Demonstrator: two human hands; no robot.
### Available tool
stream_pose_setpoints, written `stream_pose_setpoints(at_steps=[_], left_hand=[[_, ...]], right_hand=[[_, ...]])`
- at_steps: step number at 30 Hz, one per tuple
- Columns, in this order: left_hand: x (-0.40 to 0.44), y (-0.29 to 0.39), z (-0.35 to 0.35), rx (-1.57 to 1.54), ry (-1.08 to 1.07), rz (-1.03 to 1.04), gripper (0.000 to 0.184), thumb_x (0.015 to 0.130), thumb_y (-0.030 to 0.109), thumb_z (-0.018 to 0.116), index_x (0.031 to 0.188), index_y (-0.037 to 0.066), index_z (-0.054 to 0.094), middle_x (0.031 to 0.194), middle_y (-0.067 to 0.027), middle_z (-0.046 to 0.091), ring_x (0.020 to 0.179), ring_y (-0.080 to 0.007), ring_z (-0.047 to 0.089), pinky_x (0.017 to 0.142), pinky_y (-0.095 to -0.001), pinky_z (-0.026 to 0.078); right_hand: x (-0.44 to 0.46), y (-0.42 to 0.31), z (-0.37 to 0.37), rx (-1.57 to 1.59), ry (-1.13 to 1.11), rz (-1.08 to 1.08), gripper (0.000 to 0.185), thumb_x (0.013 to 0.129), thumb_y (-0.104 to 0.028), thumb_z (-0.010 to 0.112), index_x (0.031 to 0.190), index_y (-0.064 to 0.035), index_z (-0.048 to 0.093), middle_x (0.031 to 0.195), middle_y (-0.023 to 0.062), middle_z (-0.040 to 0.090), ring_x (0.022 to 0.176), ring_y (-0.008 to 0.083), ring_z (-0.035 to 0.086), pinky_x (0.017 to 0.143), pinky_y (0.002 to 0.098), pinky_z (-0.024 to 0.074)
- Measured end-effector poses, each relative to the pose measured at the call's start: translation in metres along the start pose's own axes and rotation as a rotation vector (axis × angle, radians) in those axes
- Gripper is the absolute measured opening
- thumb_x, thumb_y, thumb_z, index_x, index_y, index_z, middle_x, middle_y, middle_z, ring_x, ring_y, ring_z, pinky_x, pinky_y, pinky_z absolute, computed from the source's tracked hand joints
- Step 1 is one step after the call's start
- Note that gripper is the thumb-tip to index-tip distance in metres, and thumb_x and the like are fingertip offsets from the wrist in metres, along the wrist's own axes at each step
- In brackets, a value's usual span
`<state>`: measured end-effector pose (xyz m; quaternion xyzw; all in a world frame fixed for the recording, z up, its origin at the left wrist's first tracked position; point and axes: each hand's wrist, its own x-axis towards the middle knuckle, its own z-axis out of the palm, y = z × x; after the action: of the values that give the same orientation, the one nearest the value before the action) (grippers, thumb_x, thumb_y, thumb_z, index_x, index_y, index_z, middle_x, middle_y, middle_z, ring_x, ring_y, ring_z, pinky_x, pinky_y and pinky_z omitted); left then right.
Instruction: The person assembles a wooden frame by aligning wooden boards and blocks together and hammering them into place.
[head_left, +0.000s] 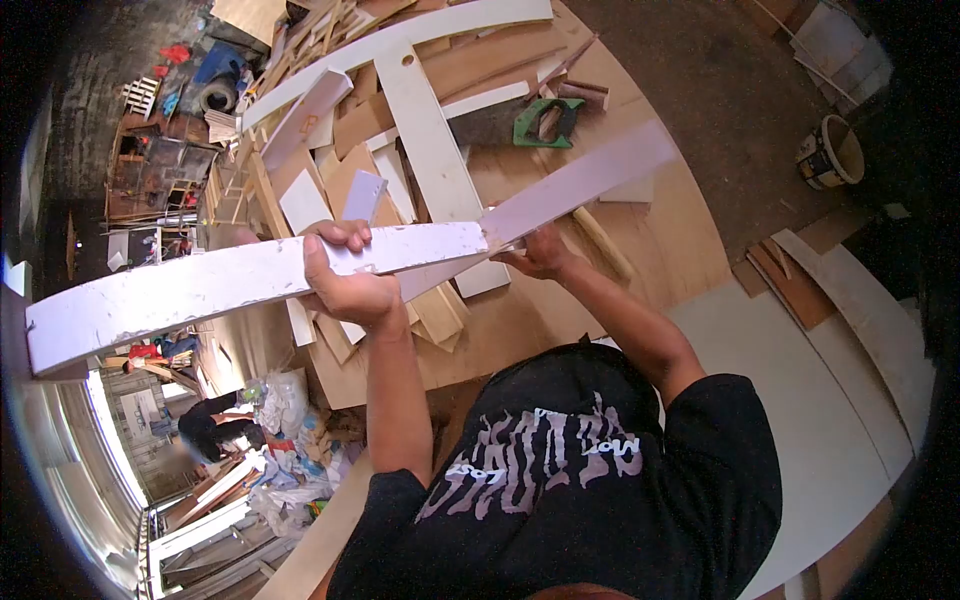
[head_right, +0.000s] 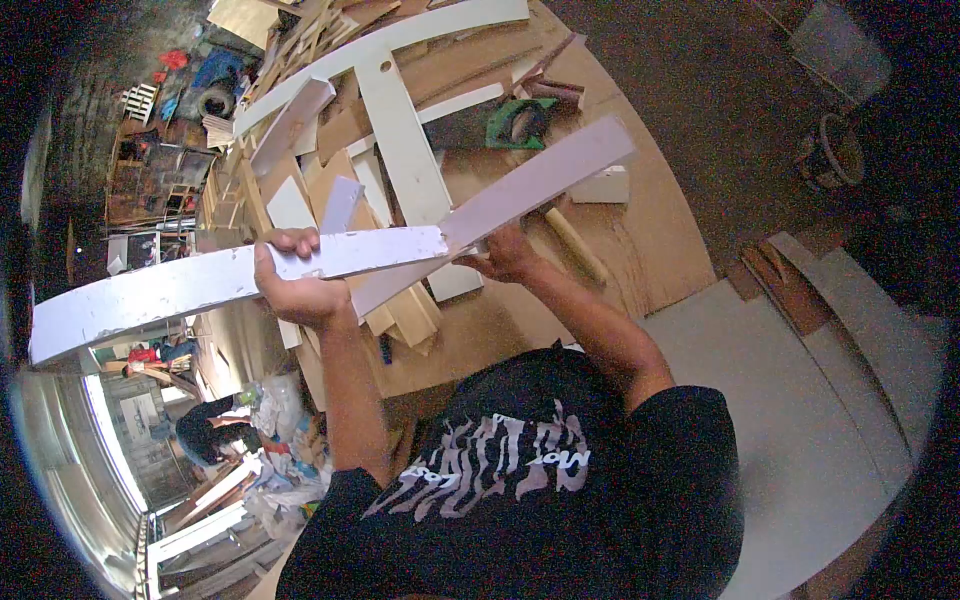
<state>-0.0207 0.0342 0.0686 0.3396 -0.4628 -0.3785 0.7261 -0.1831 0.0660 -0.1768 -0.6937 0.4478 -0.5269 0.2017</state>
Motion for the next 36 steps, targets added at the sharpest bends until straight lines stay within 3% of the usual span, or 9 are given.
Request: stream_pose_setpoints(at_steps=[2,5,8,13,25,27,31,34,36], left_hand=[[-0.007,-0.002,0.022,-0.004,0.082,0.136,0.08,0.088,0.016,0.054,0.158,0.013,0.015,0.066,-0.006,0.047,0.054,-0.0144,0.045,0.052,-0.0326,0.043],[-0.009,-0.014,0.022,0.017,0.047,0.148,0.082,0.088,0.016,0.055,0.158,0.011,0.013,0.067,-0.0065,0.048,0.055,-0.0144,0.045,0.052,-0.0314,0.044],[-0.013,-0.02,0.028,0.055,0.055,0.134,0.084,0.088,0.016,0.055,0.159,0.01,0.011,0.067,-0.0069,0.049,0.057,-0.0149,0.047,0.052,-0.0308,0.045],[-0.022,-0.027,0.032,0.08,0.073,0.14,0.084,0.087,0.016,0.054,0.159,0.01,0.01,0.067,-0.0067,0.05,0.057,-0.0151,0.047,0.052,-0.0315,0.045],[-0.049,-0.061,0.027,0.108,0.084,0.146,0.085,0.087,0.012,0.05,0.159,0.01,0.005,0.069,-0.0074,0.048,0.059,-0.0152,0.045,0.053,-0.0328,0.046],[-0.054,-0.06,0.032,0.158,0.029,0.244,0.061,0.091,0.016,0.055,0.145,0.001,0.031,0.072,-0.0092,0.051,0.058,-0.018,0.048,0.058,-0.0355,0.047],[-0.059,-0.062,0.031,0.134,0.065,0.261,0.037,0.09,0.015,0.055,0.12,-0.004,0.046,0.073,-0.0105,0.052,0.058,-0.0187,0.049,0.057,-0.0352,0.047],[-0.058,-0.063,0.025,0.174,0.049,0.197,0.086,0.088,0.015,0.051,0.158,0.004,0.003,0.07,-0.0081,0.048,0.06,-0.0155,0.046,0.056,-0.0341,0.047],[-0.059,-0.064,0.021,0.165,0.061,0.177,0.085,0.088,0.015,0.052,0.158,0.004,0.004,0.071,-0.0083,0.049,0.061,-0.0156,0.046,0.056,-0.0341,0.047]], right_hand=[[0.001,0.005,0.003,-0.065,-0.016,-0.001,0.064,0.076,-0.028,0.085,0.129,-0.0058,0.055,0.132,0.0148,0.057,0.118,0.0368,0.056,0.1,0.0472,0.0431],[0.002,0.021,0.007,0.124,-0.012,0.081,0.066,0.075,-0.025,0.086,0.13,-0.0067,0.055,0.132,0.0141,0.057,0.119,0.0359,0.055,0.102,0.0468,0.0423],[0.003,0.029,0.006,-0.013,0.062,-0.166,0.072,0.072,-0.025,0.089,0.131,-0.0059,0.054,0.133,0.0142,0.057,0.12,0.0344,0.054,0.104,0.0458,0.0416],[-0.009,0.042,0.016,0.32,-0.023,0.176,0.079,0.073,-0.037,0.087,0.136,-0.0109,0.048,0.126,0.0135,0.059,0.121,0.0352,0.055,0.106,0.0471,0.0421],[-0.025,0.069,0.024,0.054,-0.173,0.111,0.076,0.08,-0.024,0.08,0.144,-0.0087,0.043,0.135,0.0152,0.052,0.126,0.0337,0.05,0.106,0.0446,0.0401],[-0.026,0.071,0.025,0.097,-0.175,0.132,0.076,0.079,-0.024,0.08,0.144,-0.0087,0.043,0.135,0.0156,0.052,0.127,0.0345,0.049,0.106,0.0449,0.0398],[-0.028,0.064,0.018,0.24,-0.24,0.308,0.076,0.078,-0.025,0.08,0.143,-0.0088,0.043,0.137,0.0162,0.051,0.128,0.0354,0.047,0.108,0.0459,0.0391],[-0.022,0.073,0.023,0.187,-0.292,0.211,0.076,0.079,-0.027,0.08,0.143,-0.0082,0.043,0.138,0.0165,0.05,0.129,0.0349,0.047,0.109,0.0455,0.038],[-0.025,0.073,0.02,0.142,-0.278,0.192,0.076,0.08,-0.028,0.08,0.143,-0.0079,0.042,0.138,0.0163,0.05,0.13,0.0348,0.046,0.109,0.0453,0.0377]])
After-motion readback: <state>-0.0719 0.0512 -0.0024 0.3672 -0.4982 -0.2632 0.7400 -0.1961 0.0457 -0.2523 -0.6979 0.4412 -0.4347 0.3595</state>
